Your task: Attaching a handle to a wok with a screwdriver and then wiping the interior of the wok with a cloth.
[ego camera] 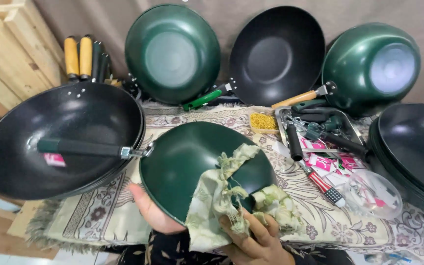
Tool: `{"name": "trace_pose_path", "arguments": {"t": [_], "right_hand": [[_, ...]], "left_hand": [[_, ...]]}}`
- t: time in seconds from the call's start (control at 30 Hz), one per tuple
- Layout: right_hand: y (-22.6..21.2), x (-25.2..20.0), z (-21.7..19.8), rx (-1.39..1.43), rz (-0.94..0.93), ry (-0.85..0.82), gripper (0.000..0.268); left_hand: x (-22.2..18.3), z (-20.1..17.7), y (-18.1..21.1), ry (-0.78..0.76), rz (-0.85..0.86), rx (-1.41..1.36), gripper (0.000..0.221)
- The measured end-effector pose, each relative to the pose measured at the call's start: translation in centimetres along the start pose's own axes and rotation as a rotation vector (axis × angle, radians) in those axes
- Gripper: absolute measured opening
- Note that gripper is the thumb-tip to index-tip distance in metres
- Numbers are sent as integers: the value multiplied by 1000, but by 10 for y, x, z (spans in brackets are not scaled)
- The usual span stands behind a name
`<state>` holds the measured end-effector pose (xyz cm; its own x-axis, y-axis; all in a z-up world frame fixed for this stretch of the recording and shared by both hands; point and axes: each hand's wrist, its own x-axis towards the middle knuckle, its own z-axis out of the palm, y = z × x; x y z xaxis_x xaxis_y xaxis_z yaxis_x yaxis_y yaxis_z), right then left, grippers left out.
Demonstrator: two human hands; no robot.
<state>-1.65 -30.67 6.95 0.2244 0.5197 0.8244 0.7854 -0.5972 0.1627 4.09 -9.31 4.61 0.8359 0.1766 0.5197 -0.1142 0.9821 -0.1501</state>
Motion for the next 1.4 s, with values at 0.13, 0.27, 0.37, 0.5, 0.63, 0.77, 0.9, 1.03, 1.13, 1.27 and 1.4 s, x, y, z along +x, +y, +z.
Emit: {"name": "trace_pose_path", "arguments": {"t": [0.13,0.27,0.37,0.5,0.63,0.77,0.9,1.03,1.13,1.27,1.4], "right_hand": [[2,7,-7,6,-14,-19,25],[0,6,-3,-20,49,19,26],[-5,-1,-1,-47,93,20,27],[1,-9,9,-91,69,1,19],[17,0,-3,246,133,-58,13],[41,-7,-6,582,329,-41,34],[67,-29,-8,791,696,58,57],[95,-32,-12,625,860,74,67],[116,0,-3,523,775,136,59],[119,51,17,541,476,-124,67],[121,75,47,247,77,-451,60]], "left_hand": [[1,15,6,237,5,318,50],[10,33,-1,321,2,478,42],[16,48,-8,473,93,816,39],[38,36,3,380,-103,767,57],[58,8,6,339,-220,696,55],[85,-2,-2,457,-181,924,52],[107,-26,6,615,-105,1225,41],[117,-30,13,602,-108,1263,47],[115,-41,22,513,-116,1261,52],[110,-43,23,503,-127,1281,51],[101,-40,25,445,-137,1195,52]]}}
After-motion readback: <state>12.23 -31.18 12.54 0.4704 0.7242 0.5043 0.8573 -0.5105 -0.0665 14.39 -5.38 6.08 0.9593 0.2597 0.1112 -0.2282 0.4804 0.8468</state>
